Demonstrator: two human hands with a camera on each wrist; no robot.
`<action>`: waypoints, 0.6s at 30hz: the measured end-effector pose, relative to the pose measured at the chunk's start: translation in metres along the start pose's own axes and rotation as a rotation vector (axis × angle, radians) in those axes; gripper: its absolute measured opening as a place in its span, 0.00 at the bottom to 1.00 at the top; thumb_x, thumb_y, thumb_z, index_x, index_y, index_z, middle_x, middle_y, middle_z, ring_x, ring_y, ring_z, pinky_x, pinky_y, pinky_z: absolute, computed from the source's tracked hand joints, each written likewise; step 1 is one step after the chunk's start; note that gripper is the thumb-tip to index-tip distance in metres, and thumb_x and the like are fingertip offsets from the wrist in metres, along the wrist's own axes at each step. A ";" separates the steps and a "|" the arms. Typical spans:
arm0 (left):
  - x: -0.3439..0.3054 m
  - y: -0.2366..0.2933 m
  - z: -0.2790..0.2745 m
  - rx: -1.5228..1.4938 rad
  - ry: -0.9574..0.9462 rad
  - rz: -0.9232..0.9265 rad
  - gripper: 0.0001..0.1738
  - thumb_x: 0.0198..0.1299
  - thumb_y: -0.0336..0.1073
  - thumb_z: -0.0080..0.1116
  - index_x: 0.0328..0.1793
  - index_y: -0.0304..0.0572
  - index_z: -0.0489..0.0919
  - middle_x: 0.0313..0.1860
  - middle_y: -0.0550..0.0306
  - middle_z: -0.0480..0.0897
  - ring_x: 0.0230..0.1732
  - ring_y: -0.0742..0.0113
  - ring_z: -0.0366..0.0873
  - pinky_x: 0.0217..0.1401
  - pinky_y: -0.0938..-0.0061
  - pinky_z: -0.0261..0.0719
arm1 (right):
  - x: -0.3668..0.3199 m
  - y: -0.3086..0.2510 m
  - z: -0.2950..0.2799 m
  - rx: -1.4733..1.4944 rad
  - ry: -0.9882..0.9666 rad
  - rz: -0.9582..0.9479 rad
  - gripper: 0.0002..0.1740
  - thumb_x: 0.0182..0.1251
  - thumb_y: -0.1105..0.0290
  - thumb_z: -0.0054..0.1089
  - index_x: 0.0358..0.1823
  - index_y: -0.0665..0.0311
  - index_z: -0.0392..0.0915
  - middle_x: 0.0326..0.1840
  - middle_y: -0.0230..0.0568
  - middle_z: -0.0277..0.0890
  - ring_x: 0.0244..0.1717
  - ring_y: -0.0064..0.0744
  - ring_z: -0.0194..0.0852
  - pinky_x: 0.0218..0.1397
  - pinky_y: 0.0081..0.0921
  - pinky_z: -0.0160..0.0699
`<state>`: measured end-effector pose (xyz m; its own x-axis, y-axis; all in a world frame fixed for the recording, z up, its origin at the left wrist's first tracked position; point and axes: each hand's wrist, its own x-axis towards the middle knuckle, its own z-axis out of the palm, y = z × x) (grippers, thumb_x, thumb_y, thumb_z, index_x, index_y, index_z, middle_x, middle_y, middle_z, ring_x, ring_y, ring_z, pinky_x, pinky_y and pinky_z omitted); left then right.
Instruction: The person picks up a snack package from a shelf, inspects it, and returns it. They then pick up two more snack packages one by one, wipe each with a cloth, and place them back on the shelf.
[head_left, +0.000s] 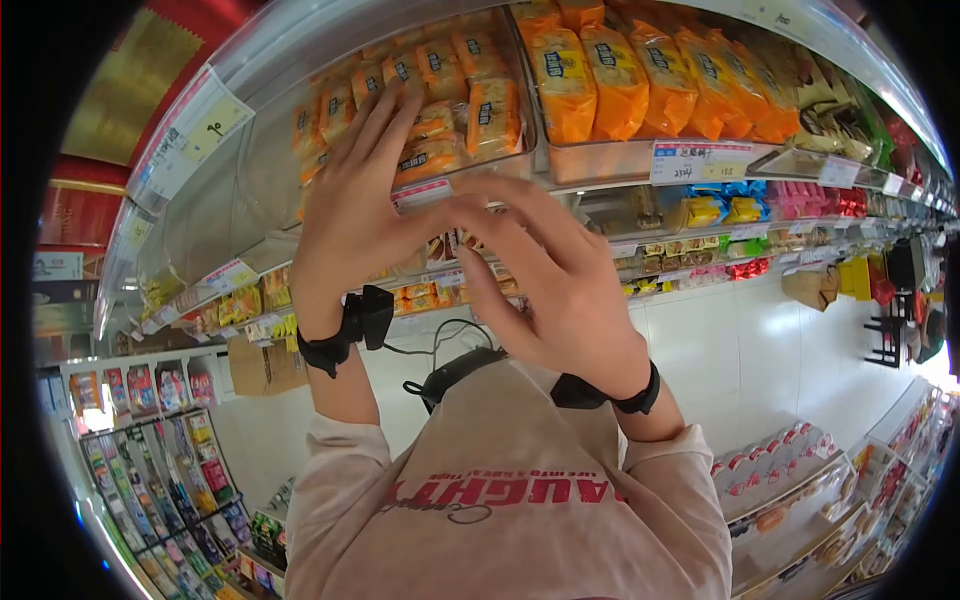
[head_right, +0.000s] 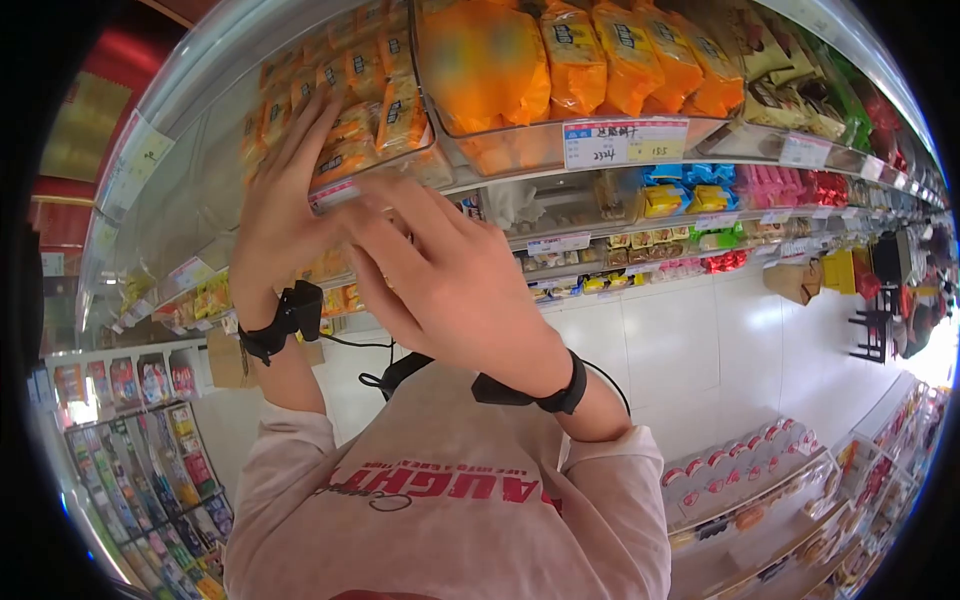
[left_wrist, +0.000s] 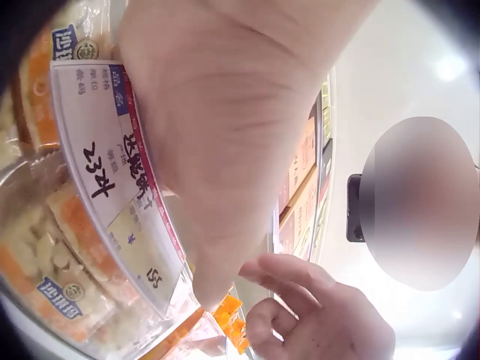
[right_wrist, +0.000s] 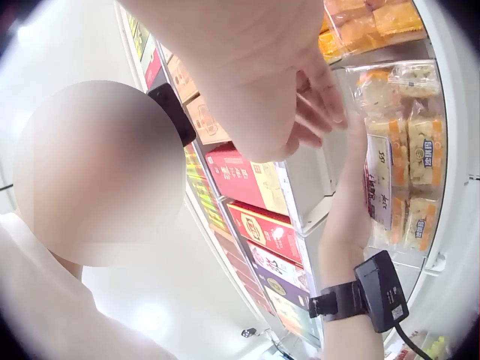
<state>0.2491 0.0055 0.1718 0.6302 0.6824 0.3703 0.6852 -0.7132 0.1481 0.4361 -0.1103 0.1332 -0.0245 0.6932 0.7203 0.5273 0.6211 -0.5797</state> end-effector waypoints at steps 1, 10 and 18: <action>0.000 0.000 0.000 0.011 0.004 -0.003 0.59 0.48 0.59 0.82 0.84 0.40 0.70 0.85 0.41 0.69 0.84 0.39 0.65 0.79 0.49 0.73 | 0.005 -0.001 0.003 -0.053 -0.028 0.025 0.24 0.64 0.73 0.72 0.62 0.65 0.82 0.67 0.49 0.80 0.36 0.39 0.86 0.38 0.34 0.86; 0.002 0.006 0.003 0.037 0.045 -0.045 0.54 0.47 0.57 0.82 0.81 0.46 0.74 0.83 0.44 0.71 0.81 0.39 0.69 0.76 0.49 0.77 | 0.024 0.003 -0.010 -0.394 -0.278 0.137 0.34 0.72 0.52 0.71 0.72 0.62 0.76 0.76 0.44 0.76 0.31 0.41 0.90 0.31 0.33 0.88; -0.001 0.002 0.007 0.034 0.224 0.074 0.45 0.54 0.54 0.80 0.77 0.46 0.78 0.80 0.44 0.74 0.79 0.38 0.72 0.76 0.48 0.77 | 0.028 -0.005 -0.004 -0.494 -0.205 0.170 0.29 0.72 0.51 0.71 0.66 0.62 0.79 0.69 0.38 0.83 0.37 0.46 0.91 0.36 0.36 0.90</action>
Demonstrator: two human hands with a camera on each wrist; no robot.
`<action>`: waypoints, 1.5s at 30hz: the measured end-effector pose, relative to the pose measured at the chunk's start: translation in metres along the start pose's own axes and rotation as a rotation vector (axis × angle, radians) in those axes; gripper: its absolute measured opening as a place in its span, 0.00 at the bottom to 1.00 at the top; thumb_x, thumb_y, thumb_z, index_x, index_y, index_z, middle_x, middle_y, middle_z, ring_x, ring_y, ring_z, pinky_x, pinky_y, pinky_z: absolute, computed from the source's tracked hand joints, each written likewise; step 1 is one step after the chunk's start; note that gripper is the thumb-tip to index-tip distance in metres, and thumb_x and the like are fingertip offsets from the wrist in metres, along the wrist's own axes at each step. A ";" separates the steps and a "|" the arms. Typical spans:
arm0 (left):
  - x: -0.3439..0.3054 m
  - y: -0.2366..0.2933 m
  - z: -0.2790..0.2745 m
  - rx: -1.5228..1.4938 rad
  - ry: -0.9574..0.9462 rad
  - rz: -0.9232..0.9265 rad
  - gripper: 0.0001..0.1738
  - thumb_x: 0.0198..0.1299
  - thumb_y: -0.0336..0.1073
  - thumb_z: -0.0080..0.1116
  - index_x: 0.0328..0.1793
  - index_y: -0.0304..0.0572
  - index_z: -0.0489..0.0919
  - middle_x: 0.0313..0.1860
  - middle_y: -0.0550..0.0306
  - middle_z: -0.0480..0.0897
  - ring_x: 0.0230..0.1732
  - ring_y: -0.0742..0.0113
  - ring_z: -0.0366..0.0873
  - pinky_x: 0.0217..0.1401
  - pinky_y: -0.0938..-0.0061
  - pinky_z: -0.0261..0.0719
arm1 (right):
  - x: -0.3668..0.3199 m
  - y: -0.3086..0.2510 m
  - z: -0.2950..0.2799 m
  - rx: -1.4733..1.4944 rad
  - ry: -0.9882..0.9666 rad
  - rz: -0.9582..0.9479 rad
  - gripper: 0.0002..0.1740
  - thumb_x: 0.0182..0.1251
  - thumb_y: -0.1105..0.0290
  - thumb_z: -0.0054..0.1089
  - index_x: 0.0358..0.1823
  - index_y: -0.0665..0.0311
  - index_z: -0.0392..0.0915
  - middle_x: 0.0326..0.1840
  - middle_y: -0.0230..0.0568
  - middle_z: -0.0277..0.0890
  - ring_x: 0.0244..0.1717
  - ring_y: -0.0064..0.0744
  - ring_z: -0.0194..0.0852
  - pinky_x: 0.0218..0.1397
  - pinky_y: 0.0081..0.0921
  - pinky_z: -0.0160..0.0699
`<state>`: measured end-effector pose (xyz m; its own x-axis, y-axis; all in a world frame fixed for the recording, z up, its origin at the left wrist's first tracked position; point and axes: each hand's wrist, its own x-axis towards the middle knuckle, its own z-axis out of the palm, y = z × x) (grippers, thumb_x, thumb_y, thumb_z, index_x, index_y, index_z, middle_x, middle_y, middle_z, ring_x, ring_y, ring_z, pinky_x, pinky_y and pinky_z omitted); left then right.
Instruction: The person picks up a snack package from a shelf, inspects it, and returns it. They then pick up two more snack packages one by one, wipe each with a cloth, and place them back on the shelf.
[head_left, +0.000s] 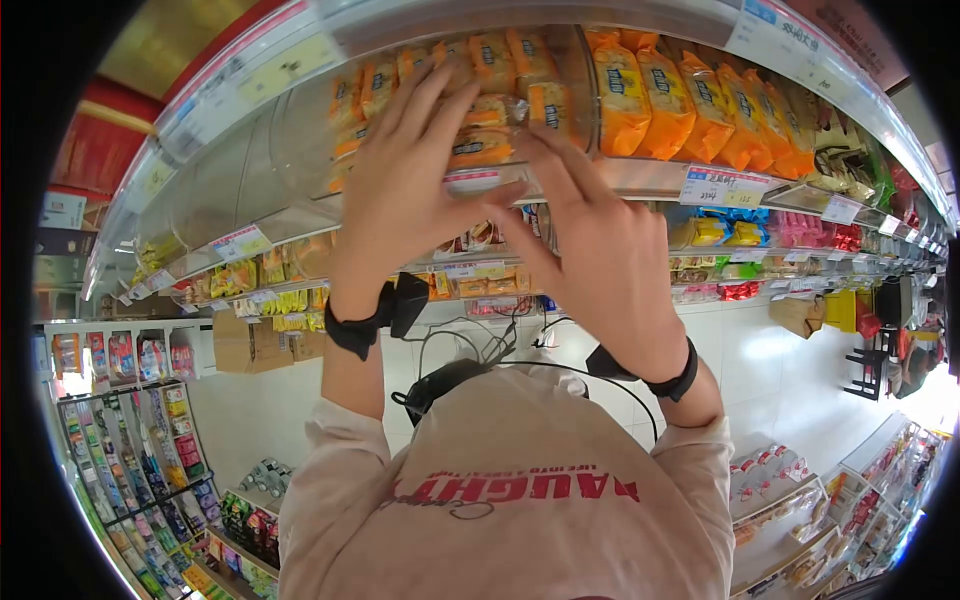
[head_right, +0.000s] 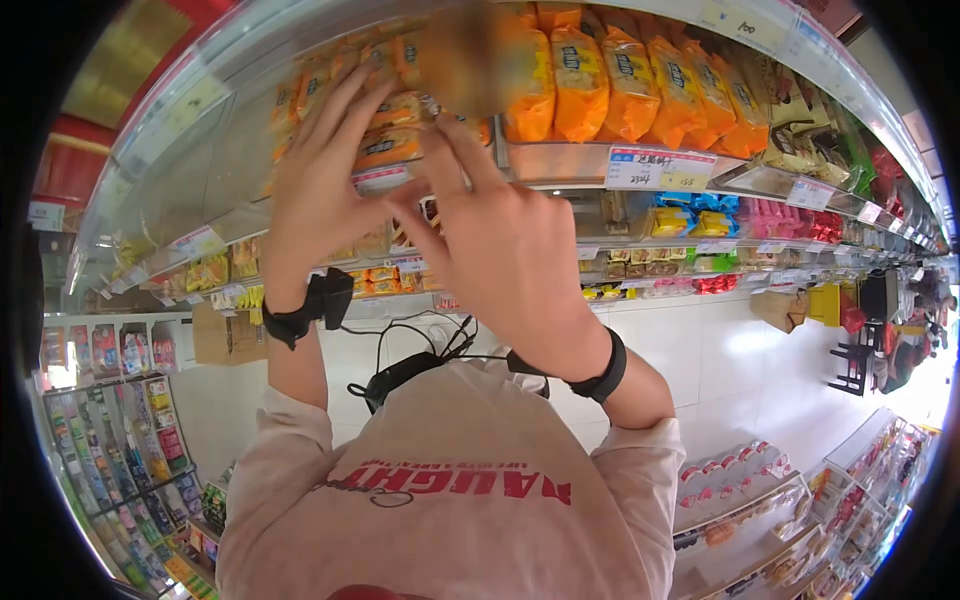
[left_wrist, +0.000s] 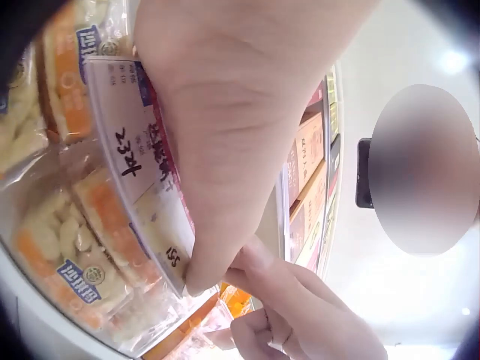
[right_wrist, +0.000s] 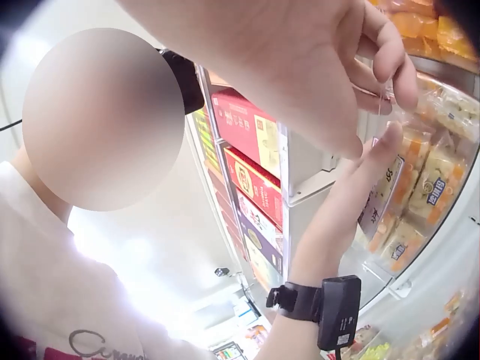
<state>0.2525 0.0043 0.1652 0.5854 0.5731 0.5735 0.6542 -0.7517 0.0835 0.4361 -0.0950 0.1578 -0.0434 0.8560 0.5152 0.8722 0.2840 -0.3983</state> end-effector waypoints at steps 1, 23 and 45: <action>-0.001 -0.002 -0.001 -0.077 0.032 0.056 0.42 0.54 0.48 0.79 0.76 0.46 0.79 0.80 0.46 0.74 0.78 0.40 0.73 0.75 0.50 0.78 | 0.001 -0.004 0.001 -0.023 0.021 -0.002 0.29 0.72 0.51 0.71 0.65 0.63 0.79 0.68 0.39 0.83 0.36 0.46 0.91 0.36 0.37 0.89; -0.291 -0.180 -0.108 -0.629 -0.218 -0.542 0.18 0.72 0.39 0.67 0.62 0.39 0.84 0.54 0.46 0.89 0.53 0.48 0.87 0.53 0.61 0.84 | -0.003 -0.059 0.081 0.114 0.484 0.084 0.11 0.83 0.71 0.56 0.58 0.70 0.79 0.57 0.44 0.81 0.43 0.27 0.81 0.38 0.21 0.74; -0.415 -0.214 -0.115 -0.739 0.175 -0.880 0.15 0.73 0.37 0.64 0.55 0.31 0.84 0.47 0.41 0.89 0.49 0.46 0.89 0.51 0.60 0.84 | 0.122 -0.063 0.525 -0.002 -0.379 -0.042 0.29 0.74 0.55 0.66 0.68 0.68 0.78 0.56 0.59 0.86 0.55 0.52 0.86 0.60 0.38 0.83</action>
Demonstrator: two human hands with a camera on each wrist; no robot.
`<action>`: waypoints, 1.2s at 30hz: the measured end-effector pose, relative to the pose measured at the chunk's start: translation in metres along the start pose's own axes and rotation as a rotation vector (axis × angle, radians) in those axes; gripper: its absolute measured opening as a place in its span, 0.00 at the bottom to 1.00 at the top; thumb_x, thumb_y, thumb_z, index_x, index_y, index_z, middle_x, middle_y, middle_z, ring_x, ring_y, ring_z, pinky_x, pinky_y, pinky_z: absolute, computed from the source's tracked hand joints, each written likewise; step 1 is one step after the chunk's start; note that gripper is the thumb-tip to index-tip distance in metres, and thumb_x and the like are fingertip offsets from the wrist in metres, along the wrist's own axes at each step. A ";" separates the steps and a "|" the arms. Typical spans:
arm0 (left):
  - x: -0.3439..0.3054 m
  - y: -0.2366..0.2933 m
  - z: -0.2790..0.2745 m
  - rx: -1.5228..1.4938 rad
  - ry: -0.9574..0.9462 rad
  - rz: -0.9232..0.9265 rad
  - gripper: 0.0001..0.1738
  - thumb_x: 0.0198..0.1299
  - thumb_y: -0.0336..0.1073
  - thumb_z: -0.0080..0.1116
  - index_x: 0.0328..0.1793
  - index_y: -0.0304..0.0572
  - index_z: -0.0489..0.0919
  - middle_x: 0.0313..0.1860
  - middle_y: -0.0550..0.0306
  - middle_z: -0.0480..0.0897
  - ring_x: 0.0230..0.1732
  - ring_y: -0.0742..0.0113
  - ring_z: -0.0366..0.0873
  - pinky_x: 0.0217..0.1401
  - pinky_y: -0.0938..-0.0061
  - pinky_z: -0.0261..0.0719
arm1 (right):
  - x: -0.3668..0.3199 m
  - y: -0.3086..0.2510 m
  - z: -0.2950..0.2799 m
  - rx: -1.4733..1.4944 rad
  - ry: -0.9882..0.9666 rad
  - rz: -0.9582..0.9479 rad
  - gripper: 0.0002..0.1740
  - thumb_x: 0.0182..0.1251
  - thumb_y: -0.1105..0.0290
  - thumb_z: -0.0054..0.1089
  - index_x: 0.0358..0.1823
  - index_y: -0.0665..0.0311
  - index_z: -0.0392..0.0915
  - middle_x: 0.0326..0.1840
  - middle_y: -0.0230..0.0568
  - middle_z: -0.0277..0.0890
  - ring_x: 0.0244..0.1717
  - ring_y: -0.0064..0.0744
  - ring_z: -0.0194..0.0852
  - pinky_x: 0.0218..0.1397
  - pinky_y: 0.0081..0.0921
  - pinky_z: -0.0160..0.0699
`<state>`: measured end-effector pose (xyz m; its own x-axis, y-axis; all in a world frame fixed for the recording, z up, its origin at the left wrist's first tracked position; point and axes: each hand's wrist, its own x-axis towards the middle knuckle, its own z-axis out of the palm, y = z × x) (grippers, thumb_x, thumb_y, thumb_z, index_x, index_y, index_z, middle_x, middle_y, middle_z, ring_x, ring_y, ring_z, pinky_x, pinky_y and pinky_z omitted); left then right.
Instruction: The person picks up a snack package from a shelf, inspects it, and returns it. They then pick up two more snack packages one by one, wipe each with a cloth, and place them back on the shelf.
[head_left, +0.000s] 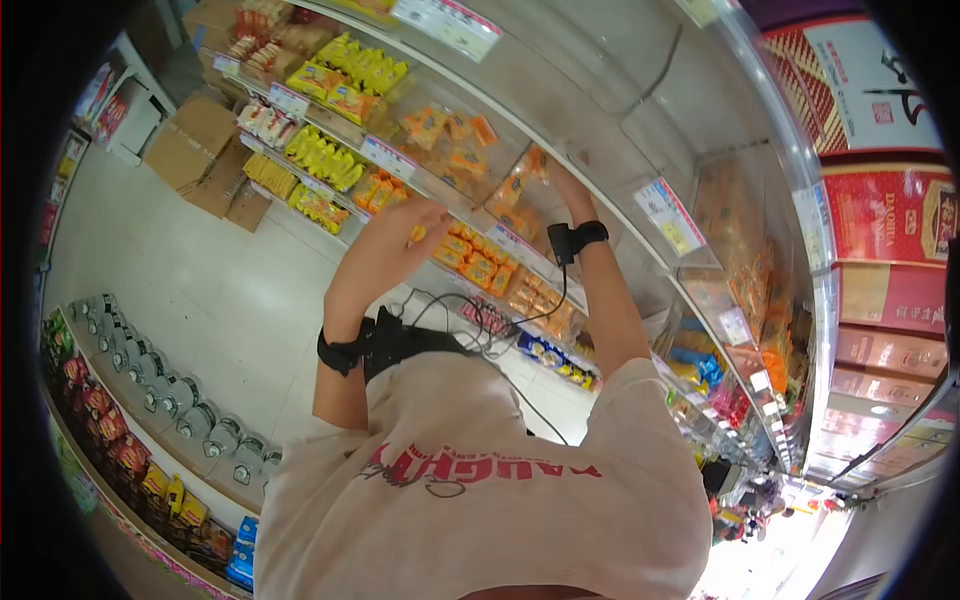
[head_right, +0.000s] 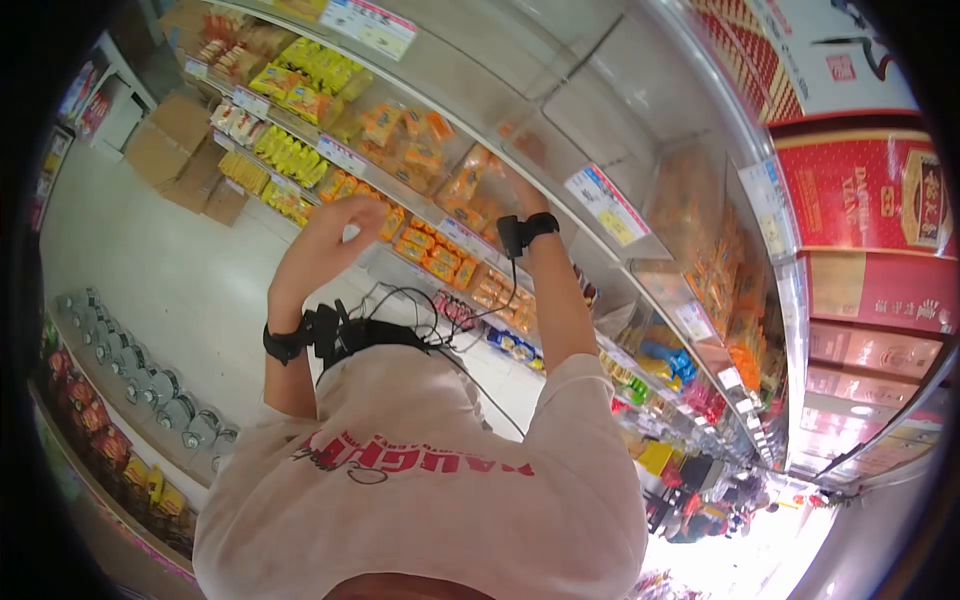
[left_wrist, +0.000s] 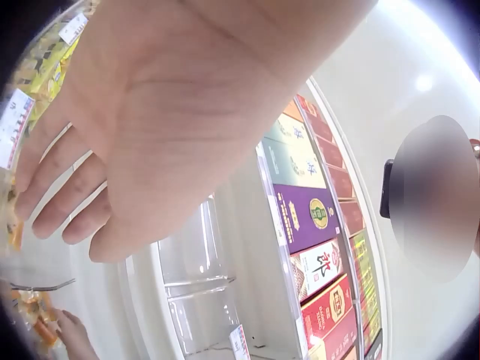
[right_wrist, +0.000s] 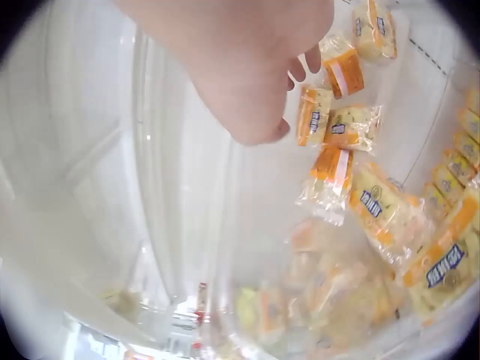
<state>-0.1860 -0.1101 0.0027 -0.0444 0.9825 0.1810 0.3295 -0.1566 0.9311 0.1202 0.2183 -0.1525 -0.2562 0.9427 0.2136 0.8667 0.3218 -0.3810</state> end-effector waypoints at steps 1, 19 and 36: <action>-0.006 -0.003 -0.006 -0.033 -0.003 -0.025 0.15 0.72 0.37 0.64 0.56 0.30 0.84 0.47 0.41 0.90 0.50 0.48 0.89 0.51 0.60 0.84 | 0.016 0.014 0.017 -0.087 -0.063 -0.030 0.31 0.73 0.54 0.67 0.69 0.68 0.77 0.58 0.60 0.86 0.56 0.53 0.86 0.61 0.38 0.83; 0.004 -0.016 -0.006 0.001 -0.137 0.028 0.15 0.74 0.34 0.64 0.57 0.27 0.83 0.46 0.44 0.90 0.49 0.56 0.91 0.54 0.66 0.87 | -0.044 -0.024 -0.062 0.176 -0.534 0.161 0.56 0.46 0.48 0.84 0.74 0.75 0.72 0.67 0.60 0.80 0.57 0.48 0.85 0.59 0.36 0.83; 0.034 -0.024 0.041 -0.087 -0.228 -0.022 0.22 0.73 0.37 0.67 0.68 0.34 0.79 0.57 0.45 0.87 0.54 0.54 0.89 0.58 0.65 0.87 | -0.131 -0.103 -0.127 0.633 -0.277 -0.048 0.33 0.72 0.76 0.68 0.77 0.65 0.68 0.66 0.43 0.80 0.65 0.32 0.81 0.67 0.33 0.81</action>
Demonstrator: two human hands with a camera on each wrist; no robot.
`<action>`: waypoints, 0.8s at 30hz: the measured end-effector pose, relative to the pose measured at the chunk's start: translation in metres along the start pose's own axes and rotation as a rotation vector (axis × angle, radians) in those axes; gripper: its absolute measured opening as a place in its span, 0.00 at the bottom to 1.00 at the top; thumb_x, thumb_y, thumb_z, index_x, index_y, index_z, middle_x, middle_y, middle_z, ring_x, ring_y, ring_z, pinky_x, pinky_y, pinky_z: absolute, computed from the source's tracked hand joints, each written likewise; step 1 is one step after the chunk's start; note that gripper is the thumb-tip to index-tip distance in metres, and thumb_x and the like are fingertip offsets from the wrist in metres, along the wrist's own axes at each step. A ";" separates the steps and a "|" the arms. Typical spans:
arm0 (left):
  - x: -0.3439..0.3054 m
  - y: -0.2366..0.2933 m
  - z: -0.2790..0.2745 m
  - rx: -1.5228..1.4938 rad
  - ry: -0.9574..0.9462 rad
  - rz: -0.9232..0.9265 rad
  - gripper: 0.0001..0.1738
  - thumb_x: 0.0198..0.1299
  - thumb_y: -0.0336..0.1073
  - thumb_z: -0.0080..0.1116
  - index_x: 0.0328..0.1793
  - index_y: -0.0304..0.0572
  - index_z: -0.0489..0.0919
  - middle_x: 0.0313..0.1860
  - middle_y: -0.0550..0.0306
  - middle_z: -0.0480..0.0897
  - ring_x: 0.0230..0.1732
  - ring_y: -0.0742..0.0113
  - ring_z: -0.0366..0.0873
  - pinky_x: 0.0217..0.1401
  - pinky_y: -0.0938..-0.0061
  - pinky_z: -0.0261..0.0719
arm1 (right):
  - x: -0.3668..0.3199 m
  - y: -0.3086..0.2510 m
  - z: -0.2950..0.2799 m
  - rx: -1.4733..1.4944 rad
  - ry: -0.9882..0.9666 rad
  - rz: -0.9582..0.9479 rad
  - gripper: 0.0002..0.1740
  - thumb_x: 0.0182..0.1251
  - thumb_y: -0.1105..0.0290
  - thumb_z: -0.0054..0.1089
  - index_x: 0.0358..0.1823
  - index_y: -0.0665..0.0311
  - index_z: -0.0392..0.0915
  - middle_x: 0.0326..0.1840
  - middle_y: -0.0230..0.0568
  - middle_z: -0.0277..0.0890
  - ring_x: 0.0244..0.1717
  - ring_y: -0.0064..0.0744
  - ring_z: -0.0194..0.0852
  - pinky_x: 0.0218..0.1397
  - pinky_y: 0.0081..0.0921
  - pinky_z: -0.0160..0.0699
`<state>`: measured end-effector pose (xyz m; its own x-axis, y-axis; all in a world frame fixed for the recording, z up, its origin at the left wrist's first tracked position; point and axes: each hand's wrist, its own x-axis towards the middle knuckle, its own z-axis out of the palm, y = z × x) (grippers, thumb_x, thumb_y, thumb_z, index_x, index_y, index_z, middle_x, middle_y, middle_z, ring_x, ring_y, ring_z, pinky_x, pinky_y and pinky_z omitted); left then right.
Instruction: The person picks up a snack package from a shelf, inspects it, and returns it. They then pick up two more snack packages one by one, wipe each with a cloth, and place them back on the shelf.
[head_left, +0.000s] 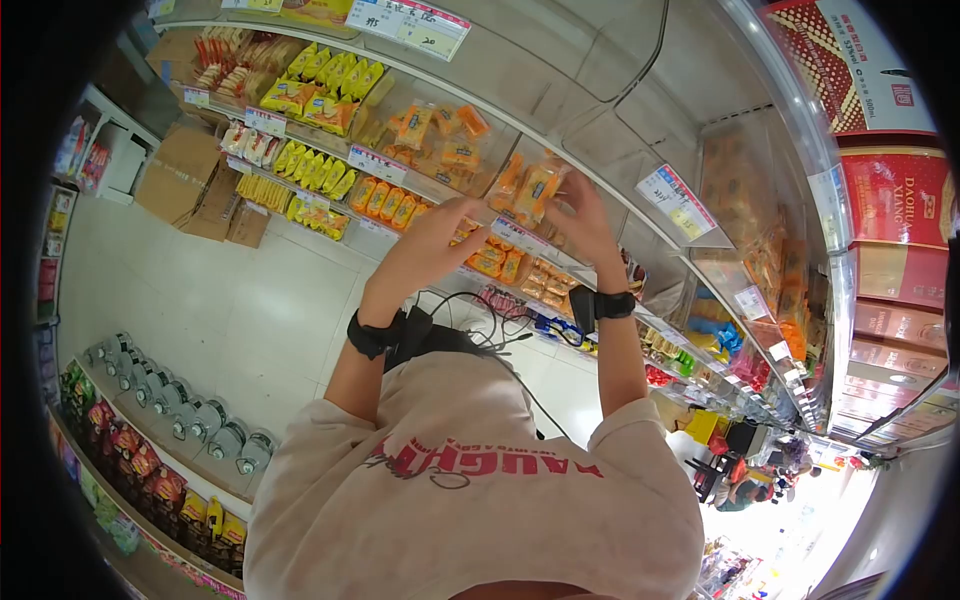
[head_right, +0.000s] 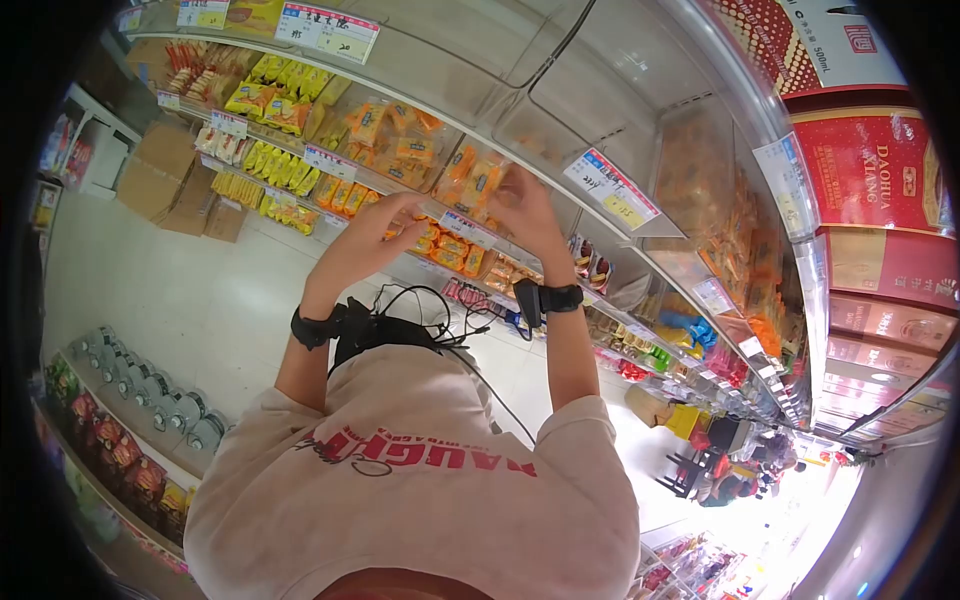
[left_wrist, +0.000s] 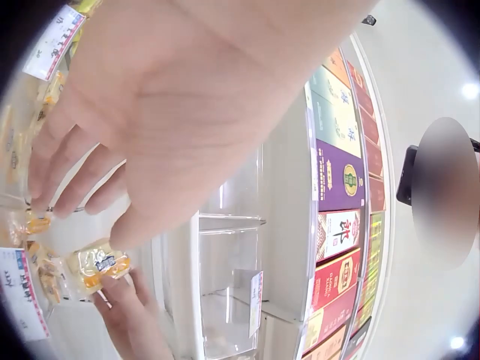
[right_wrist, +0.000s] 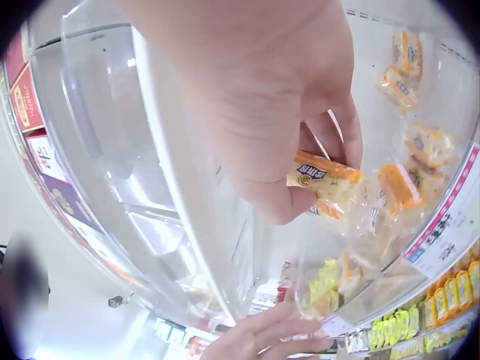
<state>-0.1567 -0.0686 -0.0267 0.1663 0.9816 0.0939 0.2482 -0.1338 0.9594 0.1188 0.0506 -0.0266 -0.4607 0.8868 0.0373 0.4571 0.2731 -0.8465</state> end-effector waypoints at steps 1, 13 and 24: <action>0.001 0.001 0.005 -0.073 0.038 -0.013 0.24 0.73 0.38 0.68 0.70 0.34 0.78 0.59 0.45 0.87 0.55 0.54 0.89 0.58 0.65 0.87 | -0.004 -0.020 0.002 0.097 -0.021 0.010 0.33 0.72 0.76 0.69 0.76 0.66 0.67 0.65 0.43 0.81 0.64 0.33 0.82 0.66 0.33 0.82; 0.007 -0.028 -0.022 -0.381 0.054 -0.188 0.31 0.64 0.39 0.78 0.68 0.29 0.79 0.52 0.55 0.85 0.44 0.75 0.84 0.44 0.77 0.82 | -0.003 -0.003 0.030 0.163 0.099 0.095 0.33 0.79 0.70 0.65 0.79 0.67 0.63 0.69 0.46 0.76 0.66 0.34 0.78 0.69 0.31 0.79; -0.003 -0.041 -0.035 -0.770 0.319 -0.121 0.33 0.70 0.29 0.67 0.78 0.29 0.68 0.68 0.46 0.78 0.64 0.60 0.85 0.62 0.66 0.92 | 0.076 0.050 0.033 -0.289 -0.206 -0.028 0.49 0.60 0.63 0.80 0.82 0.67 0.66 0.78 0.53 0.72 0.78 0.41 0.68 0.80 0.38 0.67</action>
<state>-0.2004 -0.0617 -0.0572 -0.1261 0.9901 -0.0619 -0.4923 -0.0083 0.8704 0.0815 0.1190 -0.0837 -0.6064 0.7917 -0.0741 0.6250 0.4169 -0.6600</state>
